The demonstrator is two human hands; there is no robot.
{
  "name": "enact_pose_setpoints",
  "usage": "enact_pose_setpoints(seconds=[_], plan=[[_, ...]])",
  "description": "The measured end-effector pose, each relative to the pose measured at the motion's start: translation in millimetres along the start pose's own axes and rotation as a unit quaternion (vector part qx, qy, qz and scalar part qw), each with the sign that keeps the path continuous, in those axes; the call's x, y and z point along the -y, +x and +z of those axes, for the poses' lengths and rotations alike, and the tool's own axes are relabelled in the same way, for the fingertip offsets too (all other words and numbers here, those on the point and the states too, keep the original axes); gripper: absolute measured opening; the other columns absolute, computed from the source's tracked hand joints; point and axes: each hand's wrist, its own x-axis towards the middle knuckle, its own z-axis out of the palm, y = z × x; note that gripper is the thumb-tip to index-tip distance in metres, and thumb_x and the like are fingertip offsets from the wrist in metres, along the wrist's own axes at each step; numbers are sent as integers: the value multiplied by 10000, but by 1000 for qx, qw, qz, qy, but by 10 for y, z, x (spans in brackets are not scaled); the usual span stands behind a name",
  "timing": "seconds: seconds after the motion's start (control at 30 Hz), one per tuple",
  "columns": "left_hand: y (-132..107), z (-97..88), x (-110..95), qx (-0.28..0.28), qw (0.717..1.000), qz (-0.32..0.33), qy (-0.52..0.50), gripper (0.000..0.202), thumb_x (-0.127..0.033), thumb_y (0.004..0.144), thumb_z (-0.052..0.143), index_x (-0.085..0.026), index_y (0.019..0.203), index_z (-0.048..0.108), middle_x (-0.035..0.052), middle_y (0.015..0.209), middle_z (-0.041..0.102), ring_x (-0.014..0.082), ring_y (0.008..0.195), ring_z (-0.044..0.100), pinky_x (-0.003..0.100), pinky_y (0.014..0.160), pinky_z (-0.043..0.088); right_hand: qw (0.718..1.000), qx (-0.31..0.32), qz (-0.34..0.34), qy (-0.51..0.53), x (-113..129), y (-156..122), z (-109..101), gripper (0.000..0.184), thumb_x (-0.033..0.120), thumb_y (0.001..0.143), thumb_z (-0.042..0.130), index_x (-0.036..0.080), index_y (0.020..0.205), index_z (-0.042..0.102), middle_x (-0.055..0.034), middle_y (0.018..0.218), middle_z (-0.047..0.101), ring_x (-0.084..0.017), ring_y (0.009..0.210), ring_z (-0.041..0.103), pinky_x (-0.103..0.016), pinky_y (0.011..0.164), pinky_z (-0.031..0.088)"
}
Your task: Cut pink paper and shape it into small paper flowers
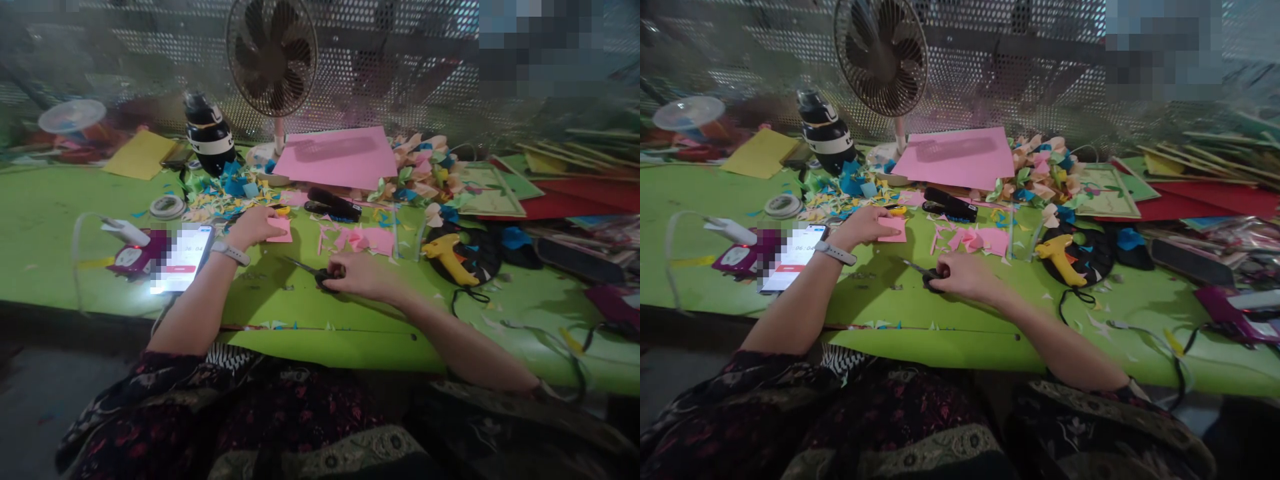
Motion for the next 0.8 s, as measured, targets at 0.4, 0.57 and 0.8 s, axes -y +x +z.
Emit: enact_pose_setpoints(seconds=[0.4, 0.57, 0.8], plan=[[32, 85, -67, -174, 974, 80, 118, 231, -305, 817, 696, -178, 1006, 728, 115, 1108, 686, 295, 1106, 627, 394, 969, 503, 994, 27, -103, 12, -213, 46, -135, 249, 390, 870, 660, 174, 982, 712, -62, 894, 729, -177, 751, 627, -282, 672, 420], [115, 238, 28, -106, 976, 142, 127, 287, -254, 830, 658, -165, 1088, 746, 129, 1153, 726, 301, 1151, 640, 426, 1009, 513, 984, -118, -109, -72, -273, 255, -144, 260, 205, 920, 530, 155, 1086, 724, -108, 1015, 723, -206, 852, 637, -298, 716, 429], [84, 396, -34, 20, 950, 276, 147, 398, -202, 941, 513, -160, 1311, 653, 126, 1404, 648, 261, 1340, 565, 420, 1163, 401, 967, -127, -115, -186, -341, 469, -144, 276, 196, 932, 552, 142, 1135, 731, -144, 1110, 698, -261, 996, 623, -316, 743, 410]])
